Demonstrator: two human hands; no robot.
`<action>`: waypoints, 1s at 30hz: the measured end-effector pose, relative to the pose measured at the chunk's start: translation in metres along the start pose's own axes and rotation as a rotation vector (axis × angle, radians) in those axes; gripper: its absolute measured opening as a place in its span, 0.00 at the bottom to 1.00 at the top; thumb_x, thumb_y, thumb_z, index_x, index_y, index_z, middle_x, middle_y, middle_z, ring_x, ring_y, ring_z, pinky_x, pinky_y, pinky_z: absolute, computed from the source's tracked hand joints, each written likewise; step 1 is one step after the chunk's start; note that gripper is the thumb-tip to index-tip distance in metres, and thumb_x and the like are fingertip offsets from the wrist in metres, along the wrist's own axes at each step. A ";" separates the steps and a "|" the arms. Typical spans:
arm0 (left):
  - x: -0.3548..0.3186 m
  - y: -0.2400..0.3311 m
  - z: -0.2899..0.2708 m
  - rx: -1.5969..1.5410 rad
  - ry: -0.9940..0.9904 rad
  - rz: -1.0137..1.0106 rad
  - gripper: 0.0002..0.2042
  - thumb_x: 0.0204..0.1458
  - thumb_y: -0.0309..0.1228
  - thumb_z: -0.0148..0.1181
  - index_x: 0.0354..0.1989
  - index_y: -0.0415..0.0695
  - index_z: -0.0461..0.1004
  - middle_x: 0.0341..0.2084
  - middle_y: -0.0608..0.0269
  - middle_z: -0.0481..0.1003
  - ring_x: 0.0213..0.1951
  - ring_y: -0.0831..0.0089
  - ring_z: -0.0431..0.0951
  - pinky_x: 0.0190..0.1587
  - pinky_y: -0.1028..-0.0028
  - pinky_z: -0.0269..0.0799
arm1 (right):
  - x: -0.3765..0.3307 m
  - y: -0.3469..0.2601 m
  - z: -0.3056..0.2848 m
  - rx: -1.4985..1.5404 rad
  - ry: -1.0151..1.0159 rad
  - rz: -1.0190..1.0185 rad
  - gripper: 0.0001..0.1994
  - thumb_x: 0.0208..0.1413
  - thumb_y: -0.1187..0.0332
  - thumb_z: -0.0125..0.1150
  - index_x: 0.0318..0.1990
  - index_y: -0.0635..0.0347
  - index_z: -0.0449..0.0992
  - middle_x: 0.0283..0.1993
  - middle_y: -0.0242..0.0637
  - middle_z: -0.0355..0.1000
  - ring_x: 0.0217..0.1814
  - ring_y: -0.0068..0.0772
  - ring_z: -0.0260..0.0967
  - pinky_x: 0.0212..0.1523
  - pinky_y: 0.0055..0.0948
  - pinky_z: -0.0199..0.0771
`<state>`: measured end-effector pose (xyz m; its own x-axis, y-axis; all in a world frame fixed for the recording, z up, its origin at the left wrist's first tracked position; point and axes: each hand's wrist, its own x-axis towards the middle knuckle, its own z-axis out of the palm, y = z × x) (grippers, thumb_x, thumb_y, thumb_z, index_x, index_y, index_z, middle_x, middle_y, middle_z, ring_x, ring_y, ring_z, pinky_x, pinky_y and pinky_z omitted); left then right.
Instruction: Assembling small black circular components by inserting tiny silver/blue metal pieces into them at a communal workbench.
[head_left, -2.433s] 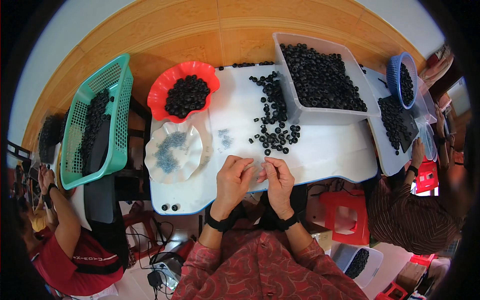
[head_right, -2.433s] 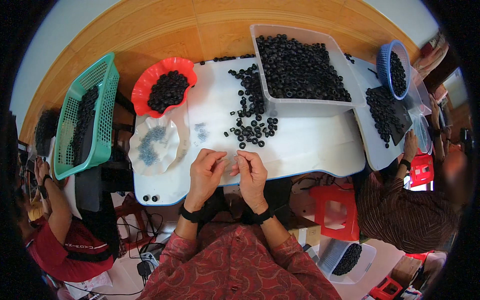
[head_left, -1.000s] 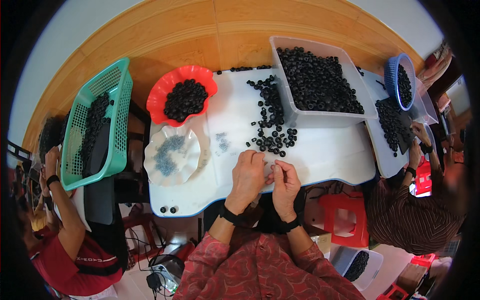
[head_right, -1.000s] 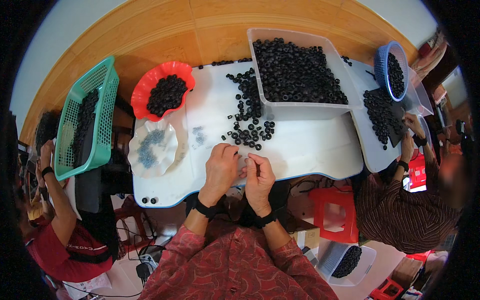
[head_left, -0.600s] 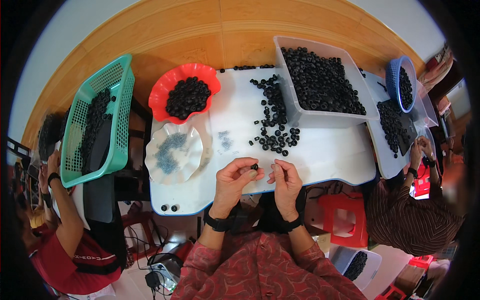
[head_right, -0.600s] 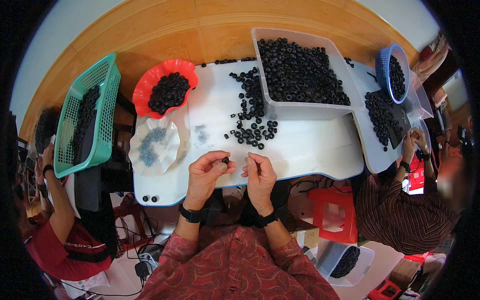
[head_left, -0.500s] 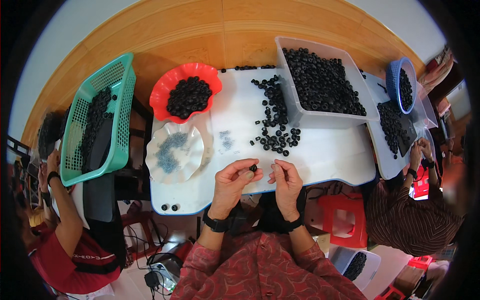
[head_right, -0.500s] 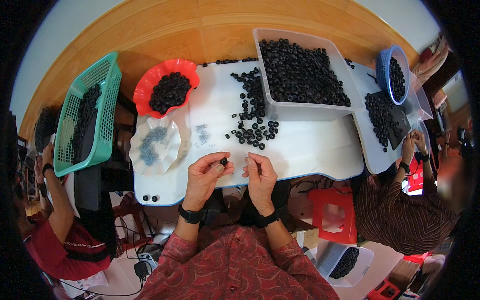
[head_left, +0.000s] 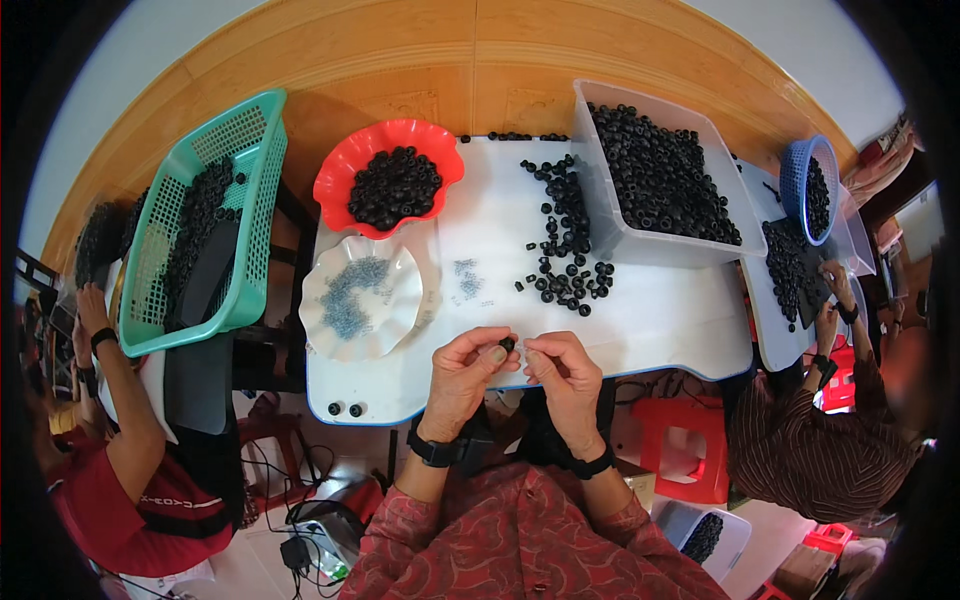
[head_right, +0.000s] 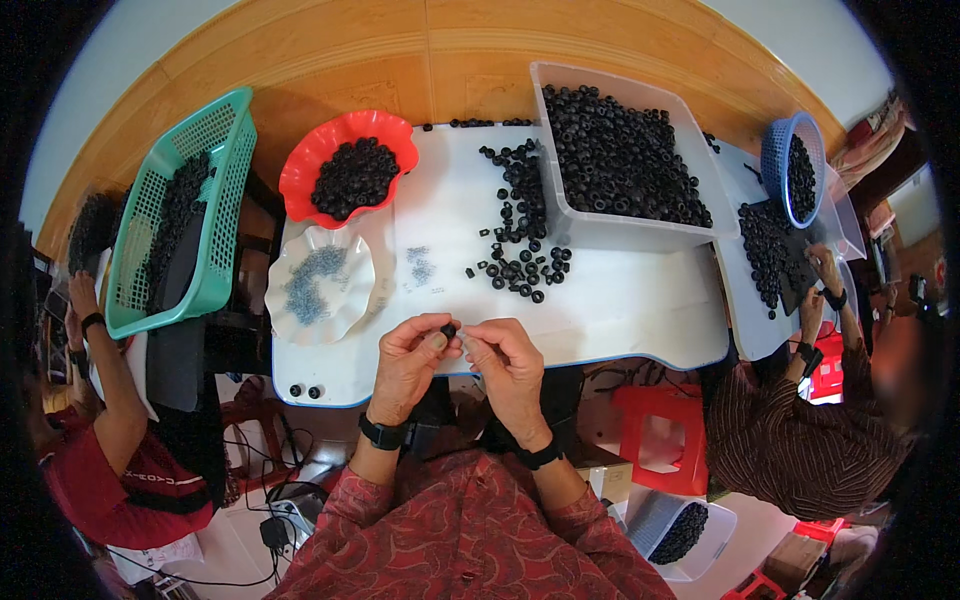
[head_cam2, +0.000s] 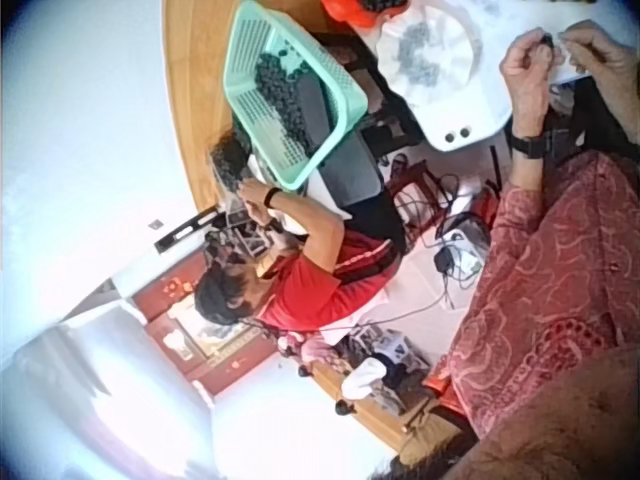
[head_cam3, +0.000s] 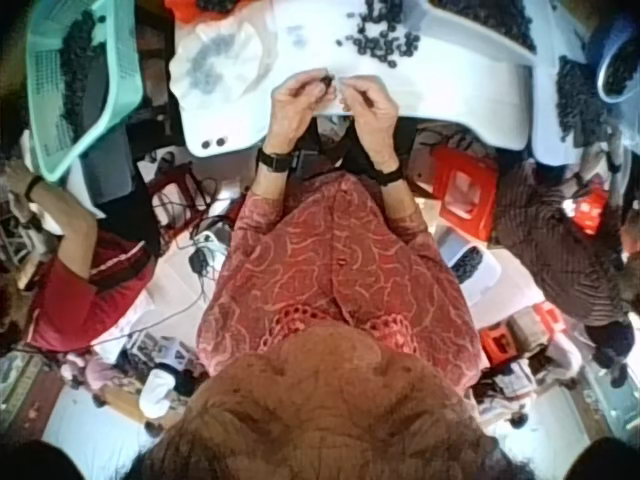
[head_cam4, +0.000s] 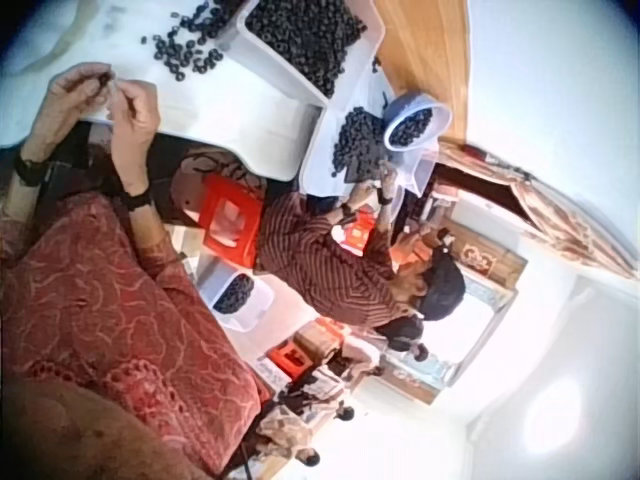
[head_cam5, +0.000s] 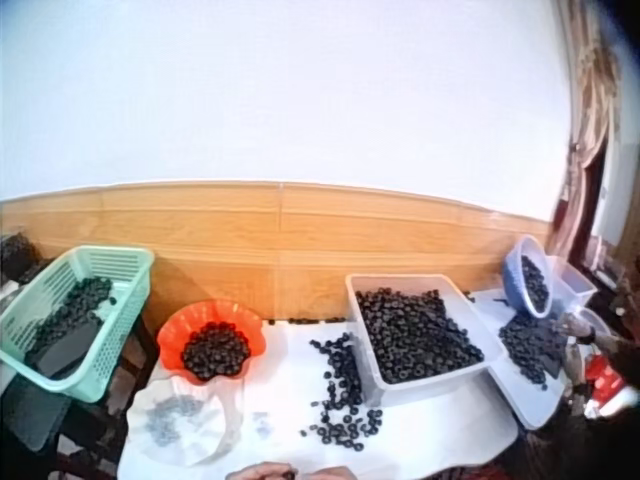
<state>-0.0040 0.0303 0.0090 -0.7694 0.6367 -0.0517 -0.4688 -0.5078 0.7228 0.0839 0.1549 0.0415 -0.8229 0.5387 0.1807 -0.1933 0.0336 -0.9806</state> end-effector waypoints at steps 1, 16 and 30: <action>0.000 -0.001 -0.002 -0.017 -0.005 0.002 0.12 0.57 0.17 0.56 0.50 0.33 0.74 0.44 0.53 0.77 0.42 0.68 0.80 0.48 0.69 0.79 | 0.000 0.001 0.001 -0.004 -0.018 -0.006 0.06 0.60 0.76 0.59 0.43 0.64 0.77 0.41 0.33 0.70 0.34 0.19 0.70 0.32 0.17 0.72; -0.003 -0.004 -0.005 0.051 -0.031 0.017 0.09 0.59 0.20 0.55 0.47 0.34 0.75 0.38 0.57 0.78 0.36 0.72 0.79 0.43 0.73 0.78 | 0.001 -0.001 0.003 -0.139 -0.055 -0.012 0.06 0.57 0.79 0.62 0.42 0.65 0.78 0.39 0.35 0.71 0.37 0.22 0.74 0.36 0.20 0.75; -0.004 -0.001 -0.009 0.058 -0.084 -0.004 0.09 0.61 0.25 0.55 0.47 0.34 0.75 0.35 0.58 0.78 0.33 0.73 0.79 0.37 0.72 0.79 | 0.008 -0.016 0.007 -0.004 -0.088 0.306 0.04 0.56 0.74 0.65 0.38 0.63 0.79 0.29 0.28 0.73 0.27 0.14 0.67 0.26 0.14 0.67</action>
<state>-0.0044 0.0234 0.0024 -0.7277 0.6859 0.0015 -0.4438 -0.4725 0.7614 0.0761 0.1525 0.0590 -0.8855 0.4498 -0.1166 0.0718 -0.1155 -0.9907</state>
